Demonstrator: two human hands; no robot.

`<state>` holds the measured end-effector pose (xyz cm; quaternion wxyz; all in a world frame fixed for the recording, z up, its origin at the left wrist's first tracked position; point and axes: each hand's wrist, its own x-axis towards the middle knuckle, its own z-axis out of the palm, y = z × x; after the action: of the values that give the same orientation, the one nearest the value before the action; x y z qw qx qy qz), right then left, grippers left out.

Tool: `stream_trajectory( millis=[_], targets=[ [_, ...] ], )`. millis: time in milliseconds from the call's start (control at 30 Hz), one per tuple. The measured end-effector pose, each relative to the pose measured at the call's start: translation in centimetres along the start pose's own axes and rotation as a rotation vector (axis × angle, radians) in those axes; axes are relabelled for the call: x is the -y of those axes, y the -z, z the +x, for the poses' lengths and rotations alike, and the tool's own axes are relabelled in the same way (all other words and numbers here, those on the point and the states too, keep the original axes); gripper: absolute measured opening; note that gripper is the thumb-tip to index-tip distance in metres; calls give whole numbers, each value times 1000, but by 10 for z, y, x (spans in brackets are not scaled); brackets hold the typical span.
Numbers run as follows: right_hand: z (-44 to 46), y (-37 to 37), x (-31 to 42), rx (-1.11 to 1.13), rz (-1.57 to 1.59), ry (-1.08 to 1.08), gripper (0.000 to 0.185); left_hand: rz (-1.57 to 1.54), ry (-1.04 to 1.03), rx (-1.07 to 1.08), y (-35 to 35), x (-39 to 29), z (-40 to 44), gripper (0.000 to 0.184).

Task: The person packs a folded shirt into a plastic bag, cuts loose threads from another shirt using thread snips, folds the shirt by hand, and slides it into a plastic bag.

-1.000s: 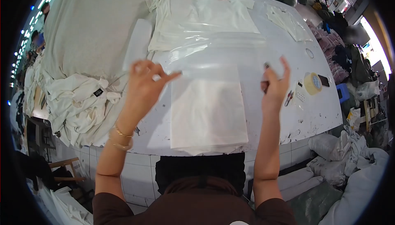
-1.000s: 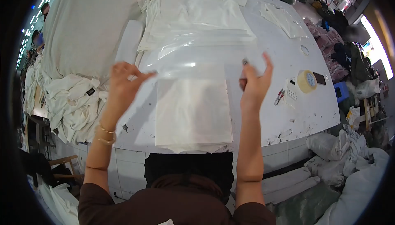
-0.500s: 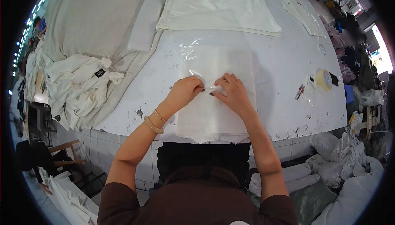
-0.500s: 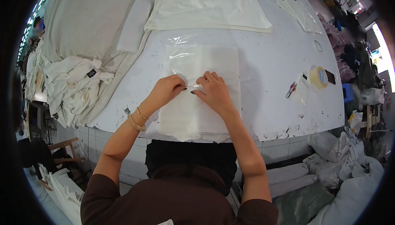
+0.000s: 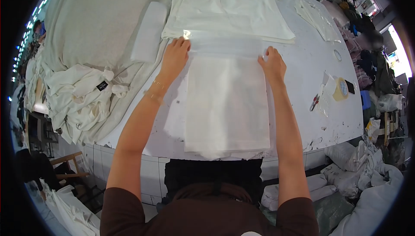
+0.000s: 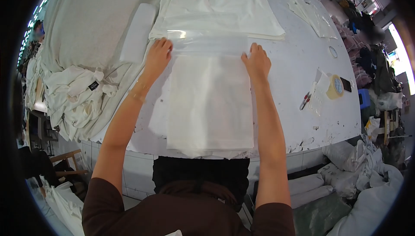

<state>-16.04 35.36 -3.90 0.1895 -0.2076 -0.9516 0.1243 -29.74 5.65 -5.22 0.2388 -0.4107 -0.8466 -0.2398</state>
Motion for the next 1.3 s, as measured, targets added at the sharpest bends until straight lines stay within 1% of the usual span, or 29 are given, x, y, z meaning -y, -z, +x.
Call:
stream_trajectory(
  millis=[33,67,100,133,167,200,233,300,433,500,533,600,633,667,733,767,833,867,933,967,1033,1067,1100,1133,1167,1200,1233,1267,1300],
  targets=[
    [12,-8,-1,-4,-1,-117,31,-26,-19,51,-17,6,15,17],
    [16,-13,-5,-15,0,-115,31,-52,-38,101,-25,8,26,15],
    [18,-15,-6,27,-26,-223,36,-49,-46,92,-25,5,32,15],
    [21,-15,-10,68,-51,-332,40,-54,-87,220,-25,0,36,13],
    [19,-16,-15,57,-51,-334,40,-59,-129,351,-25,-3,39,11],
    [10,-12,-15,98,1,-417,45,-5,-172,420,-24,-3,40,9],
    [-1,-7,-12,142,53,-498,50,-5,-175,414,-26,-2,39,9],
    [-26,5,0,202,213,-588,49,30,-396,237,-32,-1,33,15],
    [-53,-22,-2,312,444,-496,48,181,-474,271,-37,-5,38,27],
    [-55,-37,4,204,898,-440,34,311,-424,541,-36,-10,49,37],
    [-54,-34,15,198,900,-437,34,314,-428,537,-38,-10,50,37],
    [-50,-31,37,150,1258,-301,33,185,-449,387,-39,-16,50,47],
    [-47,-34,43,128,1283,-287,29,185,-454,385,-35,-21,51,47],
    [-42,-31,44,122,1282,-286,29,204,-454,384,-32,-24,53,52],
    [-36,-27,41,424,1031,-379,25,224,-455,382,-22,-30,56,57],
    [-37,-25,40,424,1033,-379,25,292,-514,375,-16,-32,56,58],
    [-39,-19,36,476,579,-495,25,365,-569,371,-10,-27,50,59],
    [-44,-16,33,480,581,-494,25,379,-593,400,-5,-22,45,59],
    [-64,-7,26,209,331,-532,33,389,-612,437,6,-10,30,59],
    [-71,-1,22,215,330,-528,33,354,-597,458,15,-3,23,56],
    [-83,11,19,290,130,-545,30,319,-571,484,23,2,6,54],
    [-85,12,23,296,131,-536,30,174,-502,365,27,3,-3,50],
    [-88,11,29,168,21,-402,31,33,-432,245,31,2,-13,46],
    [-89,9,35,37,-84,-266,35,-68,-277,138,34,0,-23,37],
    [-85,5,43,25,-35,-123,39,-59,-273,139,35,-5,-35,37],
    [-78,0,52,13,14,18,44,-220,150,69,33,-11,-49,35],
    [-71,-10,64,-125,47,235,41,-378,574,-5,30,-17,-62,33],
    [-63,-18,76,-73,112,301,37,-532,748,-55,27,-22,-72,32],
    [-54,-22,92,-20,177,370,34,-601,875,3,27,-29,-79,35]
  ],
)
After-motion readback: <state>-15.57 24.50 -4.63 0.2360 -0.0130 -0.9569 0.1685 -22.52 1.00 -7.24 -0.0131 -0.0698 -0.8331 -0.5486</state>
